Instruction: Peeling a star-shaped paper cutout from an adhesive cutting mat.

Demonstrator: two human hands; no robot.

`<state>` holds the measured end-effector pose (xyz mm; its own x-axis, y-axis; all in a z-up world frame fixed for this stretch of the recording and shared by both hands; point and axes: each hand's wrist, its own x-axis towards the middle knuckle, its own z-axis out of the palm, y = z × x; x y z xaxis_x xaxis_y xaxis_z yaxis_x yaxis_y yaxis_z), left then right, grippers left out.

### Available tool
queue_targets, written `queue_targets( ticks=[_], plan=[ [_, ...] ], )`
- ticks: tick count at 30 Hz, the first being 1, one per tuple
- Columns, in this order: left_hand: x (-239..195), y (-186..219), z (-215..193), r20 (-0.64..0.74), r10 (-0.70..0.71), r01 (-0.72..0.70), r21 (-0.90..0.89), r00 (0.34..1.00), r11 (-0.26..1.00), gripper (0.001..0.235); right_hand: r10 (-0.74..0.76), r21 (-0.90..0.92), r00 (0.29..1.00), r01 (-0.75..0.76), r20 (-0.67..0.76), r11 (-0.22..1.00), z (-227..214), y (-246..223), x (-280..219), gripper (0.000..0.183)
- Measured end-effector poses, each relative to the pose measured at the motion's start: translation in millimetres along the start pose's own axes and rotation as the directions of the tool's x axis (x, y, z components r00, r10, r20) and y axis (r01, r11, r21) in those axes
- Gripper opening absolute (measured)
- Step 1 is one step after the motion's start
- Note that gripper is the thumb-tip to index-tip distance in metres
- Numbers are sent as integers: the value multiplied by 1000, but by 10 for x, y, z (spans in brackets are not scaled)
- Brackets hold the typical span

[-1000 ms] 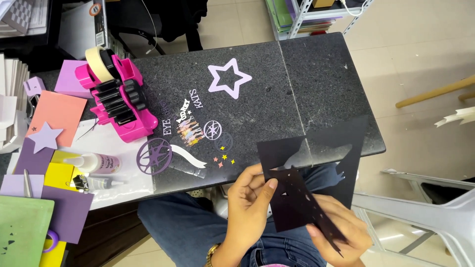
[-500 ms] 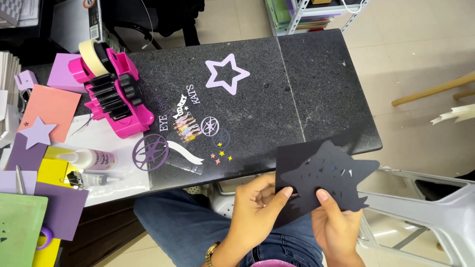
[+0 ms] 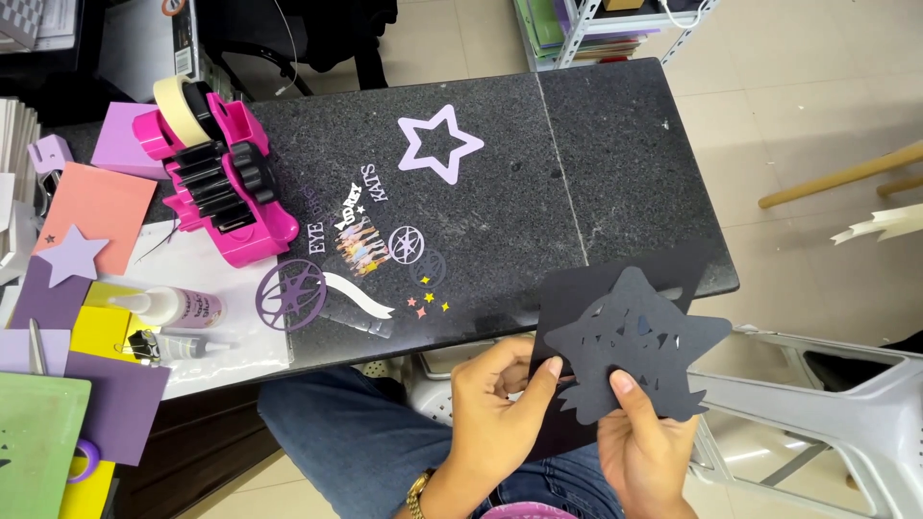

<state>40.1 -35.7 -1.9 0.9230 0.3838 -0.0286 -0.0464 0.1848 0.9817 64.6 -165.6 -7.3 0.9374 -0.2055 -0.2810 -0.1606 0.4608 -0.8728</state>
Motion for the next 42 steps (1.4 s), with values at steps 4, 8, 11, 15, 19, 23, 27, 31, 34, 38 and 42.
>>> queue_targets(
  ticks=[4, 8, 11, 15, 19, 23, 27, 31, 34, 38, 42],
  plan=[
    [0, -27, 10, 21, -41, 43, -92, 999, 995, 5, -3, -4, 1000, 3, -23, 1000, 2, 7, 5, 65],
    [11, -62, -20, 52, -93, 99, -130, 994, 987, 2, -81, 3, 994, 81, 66, 997, -59, 44, 33, 63],
    [49, -60, -64, 149, -190, 216, -178, 970, 960, 3, -76, 6, 995, 75, 61, 997, -74, 44, 85, 61],
    [100, -20, -120, 251, -183, 224, -146, 951, 964, 11, -105, -6, 989, 106, 103, 994, -126, 47, 141, 58],
    [99, -82, -113, 292, -153, 209, -173, 944, 962, 13, -94, 9, 987, 93, 132, 996, -121, 44, 192, 58],
    [89, -50, -114, 267, -176, 225, -165, 947, 960, 15, -133, -7, 978, 136, 162, 991, -195, 130, 239, 52],
    [88, -29, -124, 237, -136, 179, -170, 962, 969, 19, -108, -17, 984, 111, 144, 994, -200, 144, 236, 53],
    [74, -59, -177, 158, -61, 53, 54, 986, 997, 27, -88, 72, 946, 69, 311, 995, -546, 232, 413, 41],
    [96, 30, -240, 116, -8, -10, 155, 993, 988, 21, -47, 183, 849, -59, 527, 981, -981, 150, 777, 33],
    [108, 49, -242, 84, 139, -157, 273, 987, 949, 15, -13, 57, 846, -20, 534, 998, -1018, -63, 845, 65],
    [95, 68, -235, 89, 230, -247, 319, 969, 915, 15, 123, -340, 864, 58, 487, 939, -1007, -220, 962, 57]
  ],
)
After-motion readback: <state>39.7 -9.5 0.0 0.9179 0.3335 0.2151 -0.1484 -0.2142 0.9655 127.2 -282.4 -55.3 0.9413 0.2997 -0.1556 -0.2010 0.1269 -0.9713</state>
